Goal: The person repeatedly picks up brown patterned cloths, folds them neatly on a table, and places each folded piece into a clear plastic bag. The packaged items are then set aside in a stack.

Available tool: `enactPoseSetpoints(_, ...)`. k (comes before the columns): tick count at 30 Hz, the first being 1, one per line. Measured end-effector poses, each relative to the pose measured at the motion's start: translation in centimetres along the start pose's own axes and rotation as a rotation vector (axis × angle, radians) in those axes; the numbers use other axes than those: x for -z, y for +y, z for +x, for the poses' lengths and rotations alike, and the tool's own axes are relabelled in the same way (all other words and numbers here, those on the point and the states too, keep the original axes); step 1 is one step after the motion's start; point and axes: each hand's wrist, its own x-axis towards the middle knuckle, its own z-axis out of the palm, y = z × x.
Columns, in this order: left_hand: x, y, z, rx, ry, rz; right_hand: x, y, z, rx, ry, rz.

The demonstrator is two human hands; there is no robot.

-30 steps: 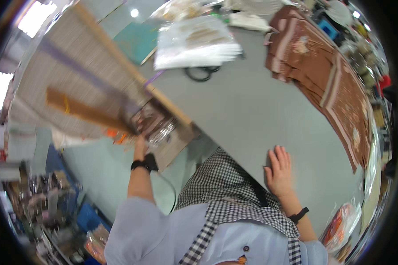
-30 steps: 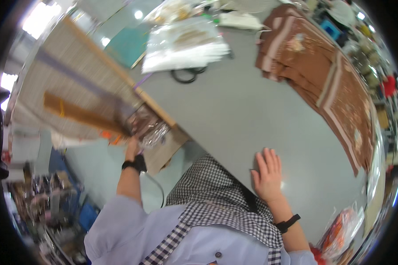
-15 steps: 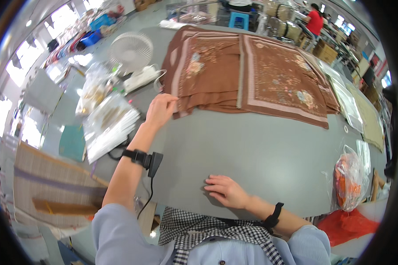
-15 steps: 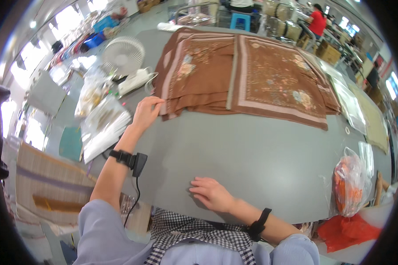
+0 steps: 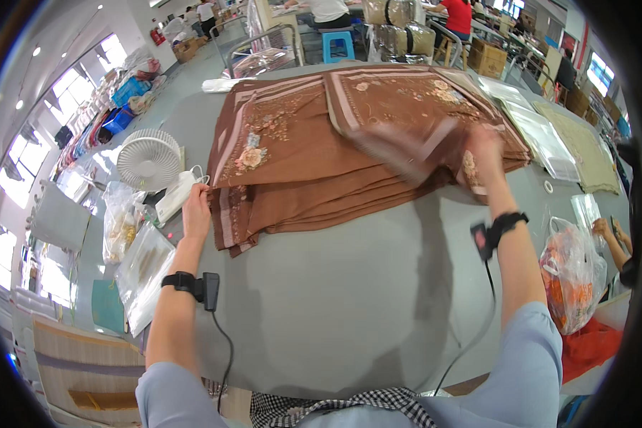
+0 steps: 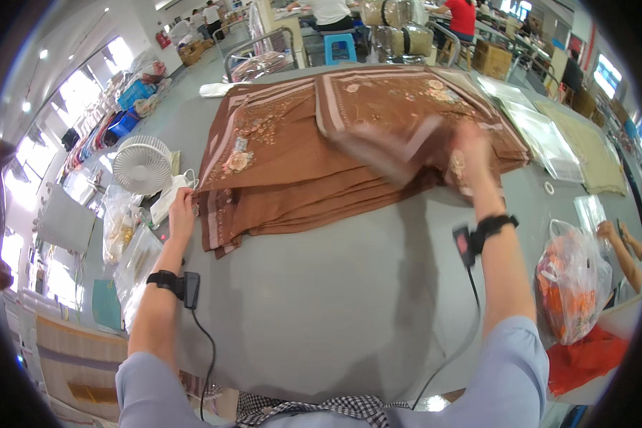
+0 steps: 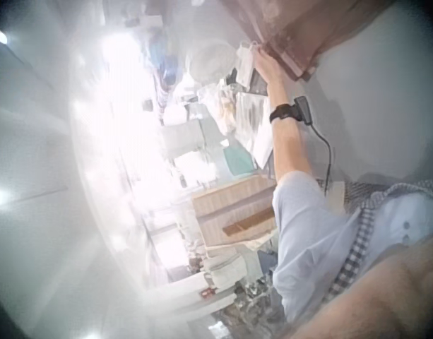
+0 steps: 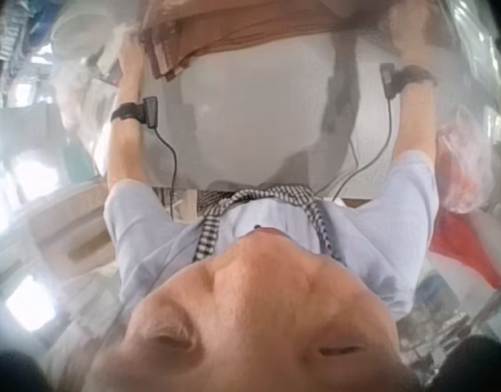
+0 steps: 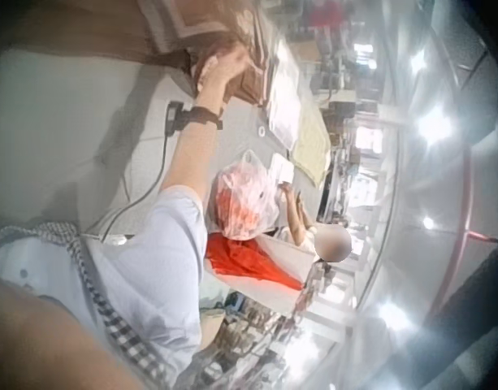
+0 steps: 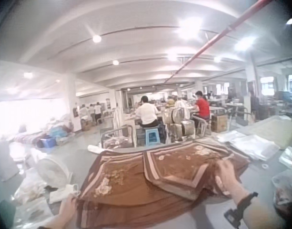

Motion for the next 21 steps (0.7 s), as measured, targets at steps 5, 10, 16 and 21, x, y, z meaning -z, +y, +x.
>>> enactPoseSetpoints(5,7.6,6.6,2.5,-0.259,-0.064,-0.024,3.0,-3.4,1.4,-0.058,0.305,0.525)
enactPoseSetpoints(10,20.8,6.5,2.4,-0.231,0.149,-0.207,-7.5,-9.7,-9.4,0.698,-0.303,-0.498)
enactPoseSetpoints(16,25.4,5.7,-10.1,0.453,-0.090,-0.048,-4.5,-21.4,-8.3,0.707,-0.303,-0.186)
enactPoseSetpoints(21,7.6,15.6,-19.6,0.207,-0.556,-0.879,-1.5,-34.1,-11.0,0.302,-0.904,0.537)
